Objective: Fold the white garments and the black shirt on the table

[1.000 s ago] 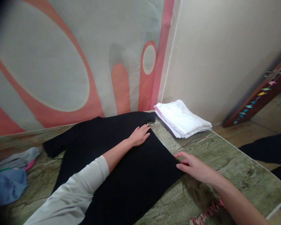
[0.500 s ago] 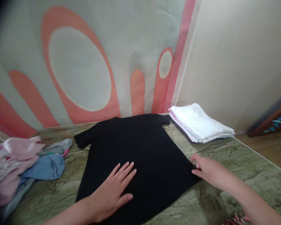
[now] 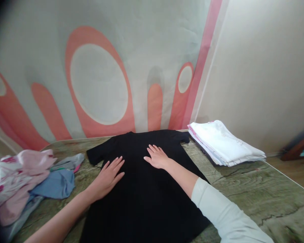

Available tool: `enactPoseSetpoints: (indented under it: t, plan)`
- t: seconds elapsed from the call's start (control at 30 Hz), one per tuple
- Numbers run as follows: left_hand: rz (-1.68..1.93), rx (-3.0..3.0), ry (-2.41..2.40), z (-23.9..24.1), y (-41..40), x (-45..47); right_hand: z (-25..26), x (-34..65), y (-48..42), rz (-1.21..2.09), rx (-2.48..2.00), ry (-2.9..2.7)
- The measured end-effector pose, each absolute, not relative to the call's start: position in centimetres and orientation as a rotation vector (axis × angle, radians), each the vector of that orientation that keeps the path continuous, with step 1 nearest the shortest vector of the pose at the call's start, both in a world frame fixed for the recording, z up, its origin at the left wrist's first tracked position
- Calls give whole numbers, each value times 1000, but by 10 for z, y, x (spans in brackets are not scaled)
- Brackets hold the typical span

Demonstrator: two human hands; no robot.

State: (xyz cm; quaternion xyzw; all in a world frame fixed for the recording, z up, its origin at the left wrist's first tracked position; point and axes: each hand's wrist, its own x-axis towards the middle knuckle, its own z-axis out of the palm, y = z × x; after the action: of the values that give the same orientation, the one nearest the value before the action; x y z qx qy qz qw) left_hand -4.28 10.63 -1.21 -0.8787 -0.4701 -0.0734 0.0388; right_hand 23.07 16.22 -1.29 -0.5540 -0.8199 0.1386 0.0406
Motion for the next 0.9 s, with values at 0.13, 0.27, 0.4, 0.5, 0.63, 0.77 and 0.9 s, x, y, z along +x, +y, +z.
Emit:
enactPoseSetpoints:
  t: [0.13, 0.27, 0.4, 0.5, 0.63, 0.77, 0.9]
  plan:
    - [-172, -2551, -1560, -28, 119, -62, -32, 274, 158, 275, -1896, -2380]
    - [-159, -2524, -1587, -31, 118, -63, -48, 336, 133, 146, -2221, -2129]
    - [-159, -2499, -1593, -30, 115, -59, -50, 364, 111, 106, -2371, -2024]
    - [-147, -2517, -1582, -26, 105, -53, -42, 345, 103, 25, -2321, -2054]
    - [-128, -2649, -1482, -19, 80, -38, -36, 300, 92, 77, -2021, -2297]
    - [-121, -2705, -1448, -14, 60, -30, -43, 290, 71, 70, -1872, -2406]
    - [-131, -2716, -1449, -13, 54, -32, -56, 331, 48, -33, -1945, -2331]
